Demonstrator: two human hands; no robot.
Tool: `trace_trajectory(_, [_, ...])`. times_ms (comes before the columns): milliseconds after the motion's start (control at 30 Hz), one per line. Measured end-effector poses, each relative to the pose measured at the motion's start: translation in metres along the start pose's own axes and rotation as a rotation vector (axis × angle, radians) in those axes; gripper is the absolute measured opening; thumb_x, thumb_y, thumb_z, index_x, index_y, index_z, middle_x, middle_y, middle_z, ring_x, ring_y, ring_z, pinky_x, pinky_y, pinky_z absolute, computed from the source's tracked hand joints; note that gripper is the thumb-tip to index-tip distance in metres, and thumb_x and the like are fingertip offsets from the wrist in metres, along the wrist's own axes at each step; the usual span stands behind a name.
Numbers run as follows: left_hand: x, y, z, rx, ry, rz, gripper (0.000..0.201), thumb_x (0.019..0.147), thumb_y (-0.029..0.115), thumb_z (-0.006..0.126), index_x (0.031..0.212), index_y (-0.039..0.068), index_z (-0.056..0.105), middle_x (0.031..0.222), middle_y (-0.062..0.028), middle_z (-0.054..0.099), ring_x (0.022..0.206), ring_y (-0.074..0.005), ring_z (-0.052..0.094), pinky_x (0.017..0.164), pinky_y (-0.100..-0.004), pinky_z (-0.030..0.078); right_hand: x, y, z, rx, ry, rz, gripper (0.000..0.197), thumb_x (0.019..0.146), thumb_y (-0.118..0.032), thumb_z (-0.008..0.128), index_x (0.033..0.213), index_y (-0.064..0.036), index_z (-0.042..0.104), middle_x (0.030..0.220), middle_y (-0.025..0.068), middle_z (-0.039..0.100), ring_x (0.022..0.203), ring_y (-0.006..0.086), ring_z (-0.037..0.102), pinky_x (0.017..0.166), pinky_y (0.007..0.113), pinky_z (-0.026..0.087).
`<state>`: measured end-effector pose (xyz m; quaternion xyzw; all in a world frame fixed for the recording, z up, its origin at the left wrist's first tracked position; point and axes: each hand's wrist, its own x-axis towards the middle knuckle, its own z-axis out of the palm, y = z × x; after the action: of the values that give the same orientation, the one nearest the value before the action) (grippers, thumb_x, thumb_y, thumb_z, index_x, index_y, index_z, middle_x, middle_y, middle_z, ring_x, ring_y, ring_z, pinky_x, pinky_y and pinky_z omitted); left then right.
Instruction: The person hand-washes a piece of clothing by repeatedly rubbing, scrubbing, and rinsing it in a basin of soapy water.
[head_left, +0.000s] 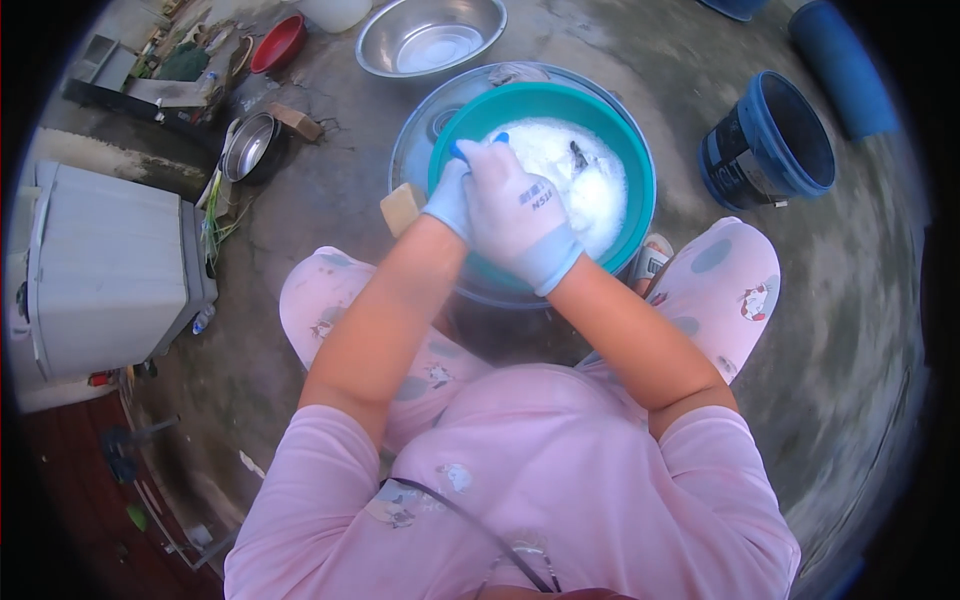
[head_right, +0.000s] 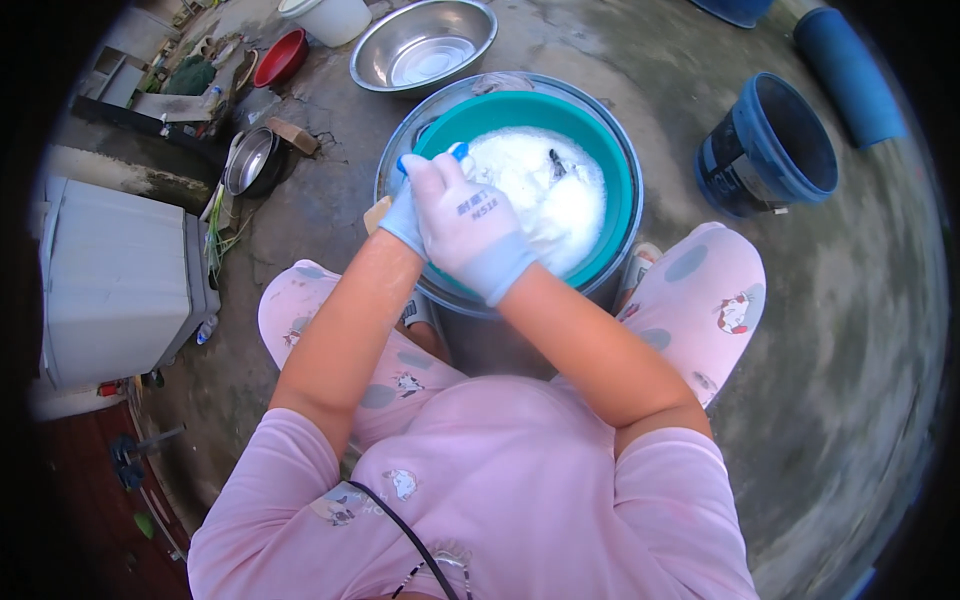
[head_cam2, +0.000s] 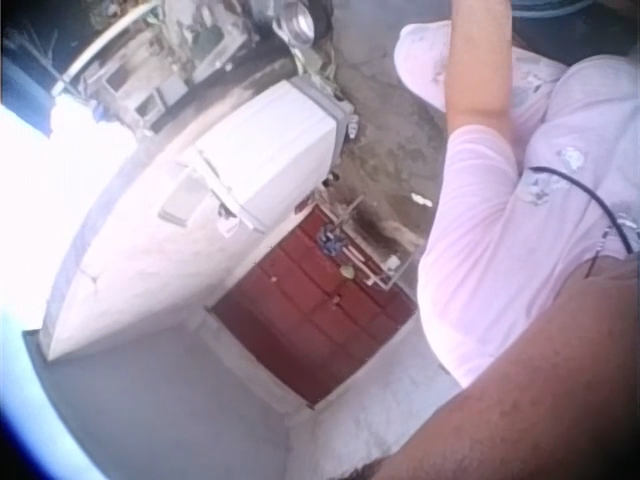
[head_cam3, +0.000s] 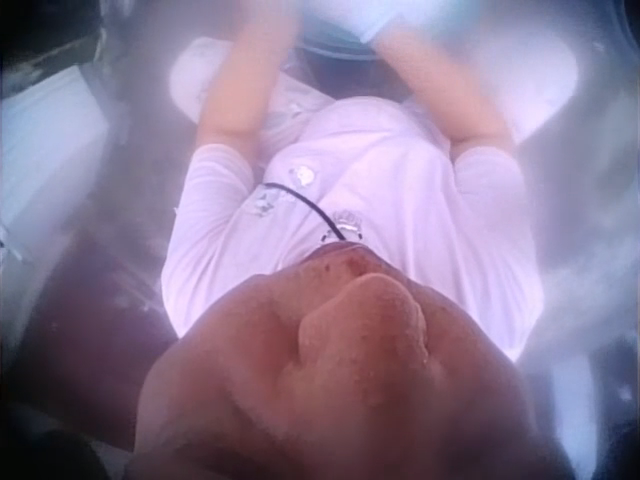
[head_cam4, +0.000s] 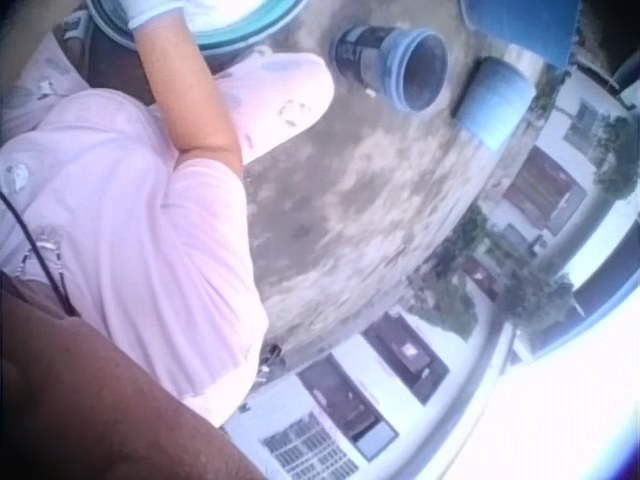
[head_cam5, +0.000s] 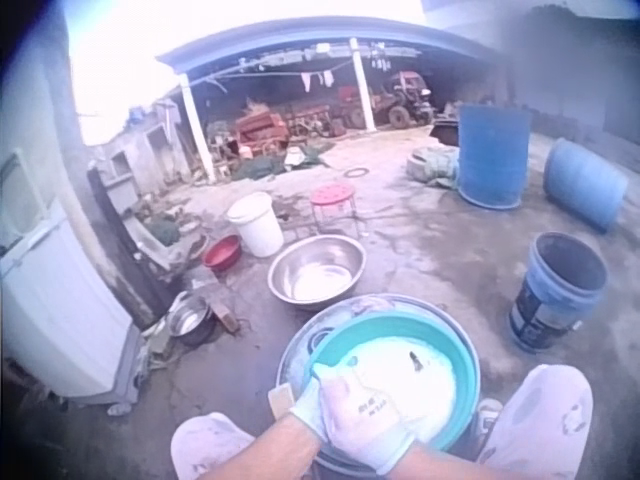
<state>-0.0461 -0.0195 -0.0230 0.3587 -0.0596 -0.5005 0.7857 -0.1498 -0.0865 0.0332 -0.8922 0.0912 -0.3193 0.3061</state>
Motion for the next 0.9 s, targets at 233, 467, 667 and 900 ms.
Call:
trace_trajectory(233, [-0.009,-0.022,0.064,-0.162,0.153,-0.235,0.035,0.098,0.030,0.046,0.117,0.003,0.055,0.096,-0.0085,0.064,0.084,-0.0247,0.063,0.071,-0.0370,0.051,0.007,0.013,-0.008,-0.068,0.114,0.230,0.027,0.091,-0.016,0.046,0.117,-0.0072,0.047,0.106,0.0208,0.063,0.091,0.0409,0.062,0.076,0.049,0.050])
trace_trajectory(467, [0.021,-0.058,0.005,-0.174,-0.157,-0.318,0.023,0.097,0.021,0.041,0.102,0.006,0.059,0.077,-0.0062,0.061,0.066,-0.0161,0.059,0.057,-0.0302,0.049,0.020,0.062,-0.021,-0.102,0.091,0.466,0.024,0.093,-0.017,0.042,0.115,-0.0085,0.047,0.091,0.0213,0.066,0.081,0.0407,0.064,0.073,0.050,0.049])
trace_trajectory(667, [-0.008,-0.022,0.006,-0.130,-0.066,-0.165,0.028,0.099,0.025,0.039,0.106,0.006,0.058,0.096,-0.0109,0.062,0.087,-0.0178,0.062,0.075,-0.0304,0.051,-0.012,-0.006,0.001,-0.059,-0.055,-0.012,0.029,0.087,-0.017,0.049,0.115,-0.0087,0.047,0.098,0.0205,0.065,0.085,0.0404,0.063,0.075,0.049,0.049])
trace_trajectory(900, [-0.001,-0.024,0.037,-0.080,0.042,-0.295,0.032,0.096,0.023,0.042,0.120,0.006,0.056,0.108,-0.0121,0.062,0.099,-0.0252,0.059,0.088,-0.0378,0.048,0.003,0.032,-0.007,-0.124,-0.020,0.366,0.028,0.088,-0.019,0.048,0.112,-0.0062,0.047,0.095,0.0221,0.065,0.087,0.0400,0.063,0.076,0.049,0.048])
